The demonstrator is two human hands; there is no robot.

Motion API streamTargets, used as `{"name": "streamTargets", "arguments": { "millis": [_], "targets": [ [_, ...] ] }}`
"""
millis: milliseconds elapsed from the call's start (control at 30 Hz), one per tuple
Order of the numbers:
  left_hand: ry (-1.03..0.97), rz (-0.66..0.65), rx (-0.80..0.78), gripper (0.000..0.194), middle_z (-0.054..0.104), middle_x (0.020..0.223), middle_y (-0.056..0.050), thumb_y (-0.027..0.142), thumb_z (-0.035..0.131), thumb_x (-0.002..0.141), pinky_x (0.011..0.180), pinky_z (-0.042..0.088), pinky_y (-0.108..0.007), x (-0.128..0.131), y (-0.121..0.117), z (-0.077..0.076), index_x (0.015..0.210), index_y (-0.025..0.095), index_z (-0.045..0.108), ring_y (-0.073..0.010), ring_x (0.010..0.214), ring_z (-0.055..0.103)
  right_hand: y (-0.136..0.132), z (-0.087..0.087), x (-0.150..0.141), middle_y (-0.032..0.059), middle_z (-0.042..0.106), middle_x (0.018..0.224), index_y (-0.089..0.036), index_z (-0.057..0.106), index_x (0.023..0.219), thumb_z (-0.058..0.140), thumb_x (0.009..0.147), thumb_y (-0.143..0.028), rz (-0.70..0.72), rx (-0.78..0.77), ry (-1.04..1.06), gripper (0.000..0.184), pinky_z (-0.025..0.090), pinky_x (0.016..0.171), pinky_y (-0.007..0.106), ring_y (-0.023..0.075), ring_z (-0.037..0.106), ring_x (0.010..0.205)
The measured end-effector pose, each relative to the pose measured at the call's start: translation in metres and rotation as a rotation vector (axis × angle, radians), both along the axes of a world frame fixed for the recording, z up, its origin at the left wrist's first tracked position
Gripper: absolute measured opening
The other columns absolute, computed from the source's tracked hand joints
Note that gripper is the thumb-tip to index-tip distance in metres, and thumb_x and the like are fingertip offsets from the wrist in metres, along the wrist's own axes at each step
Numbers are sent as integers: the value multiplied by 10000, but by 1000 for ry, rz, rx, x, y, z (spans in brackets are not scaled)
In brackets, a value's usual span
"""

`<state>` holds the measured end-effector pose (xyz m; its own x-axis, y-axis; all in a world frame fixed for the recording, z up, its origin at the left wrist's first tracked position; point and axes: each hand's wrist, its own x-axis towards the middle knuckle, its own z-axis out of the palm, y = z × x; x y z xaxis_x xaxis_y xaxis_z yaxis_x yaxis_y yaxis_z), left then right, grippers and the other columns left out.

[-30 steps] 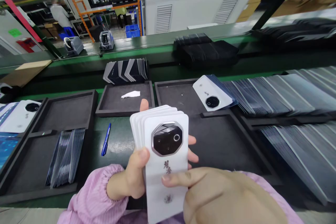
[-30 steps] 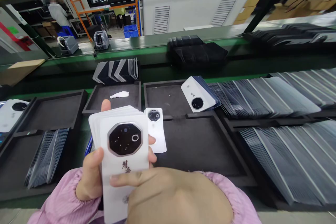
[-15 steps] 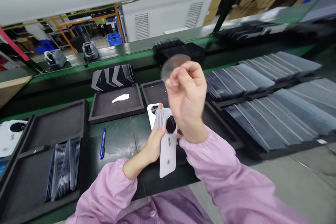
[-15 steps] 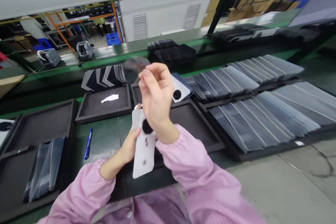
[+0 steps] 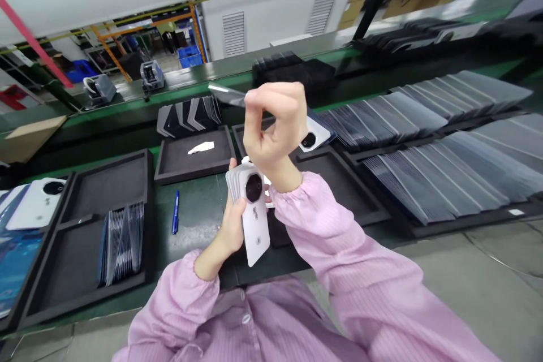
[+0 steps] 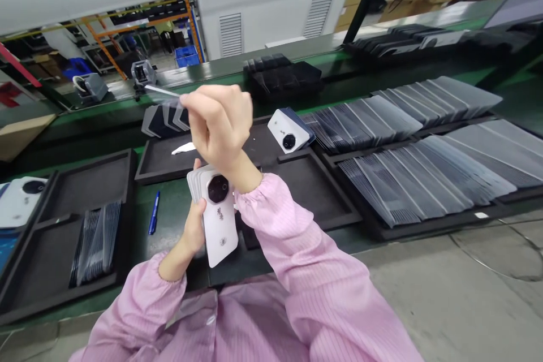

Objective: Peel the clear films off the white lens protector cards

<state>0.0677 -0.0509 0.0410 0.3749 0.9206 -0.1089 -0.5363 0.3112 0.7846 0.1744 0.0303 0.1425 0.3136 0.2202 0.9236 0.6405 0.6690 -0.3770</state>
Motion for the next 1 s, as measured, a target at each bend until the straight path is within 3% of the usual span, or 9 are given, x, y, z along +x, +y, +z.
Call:
{"name": "streamTargets", "arguments": {
  "millis": [100,200,300,433,600,700,833,900,1000],
  "targets": [
    [41,84,149,1059,701,1259,-96,497,778,758,875,550,-411,-4,-5,-7,1603,315,168,-294,1022,703,19,-3,11,73,654,1012,-261,615,968,488,1017,-346,87,-123,169,161,542,950,473,252,648,1052],
    [-3,73,36,1037,758,1097,-94,505,732,775,791,575,-422,-15,4,-15,1606,303,146,-298,906,737,35,-15,31,46,650,991,-249,595,977,532,983,-330,360,-258,323,103,577,776,347,193,663,941],
    [-74,71,-64,880,779,1007,-111,461,651,805,689,589,-395,-34,27,-23,1576,247,284,-294,804,745,38,-38,46,-10,616,744,-209,589,815,679,812,-236,666,-597,294,94,498,574,235,114,589,643],
    [-84,-31,-98,792,777,995,-172,451,625,797,642,597,-379,-54,52,-32,1495,129,432,-289,756,741,28,-70,39,-33,578,591,-163,615,709,740,670,-221,976,-1062,180,143,436,516,221,87,517,529],
    [-74,-90,-55,763,776,1034,-152,473,653,796,663,598,-394,-58,52,-46,1472,175,462,-307,799,751,18,-89,13,-23,611,649,-160,616,704,835,608,-307,1108,-1096,112,282,472,567,236,100,561,582],
    [-93,-92,-87,700,780,985,-158,483,666,799,680,597,-412,-58,48,-58,1400,146,540,-337,817,753,16,-96,5,-29,601,640,-171,610,731,798,698,-330,1057,-1122,0,248,429,477,229,105,540,520],
    [-108,-105,-148,740,780,897,-146,520,673,803,672,587,-413,-57,45,-64,1418,137,523,-334,747,749,11,-106,-3,-29,578,640,-184,578,709,725,805,-163,710,-890,-360,177,394,507,234,115,530,551],
    [-106,-42,-151,771,780,909,-103,488,671,813,680,588,-399,-55,40,-57,1484,179,451,-293,700,740,5,-107,-7,-16,571,645,-188,561,687,657,864,-104,539,-584,-592,218,387,561,256,130,534,603],
    [-180,218,-85,730,753,1073,3,336,597,874,854,566,-322,-52,31,-34,1554,296,335,-197,856,735,-11,-98,-13,-18,554,604,-197,574,703,568,923,-59,441,-97,-825,259,336,541,283,136,502,569]
  ]
}}
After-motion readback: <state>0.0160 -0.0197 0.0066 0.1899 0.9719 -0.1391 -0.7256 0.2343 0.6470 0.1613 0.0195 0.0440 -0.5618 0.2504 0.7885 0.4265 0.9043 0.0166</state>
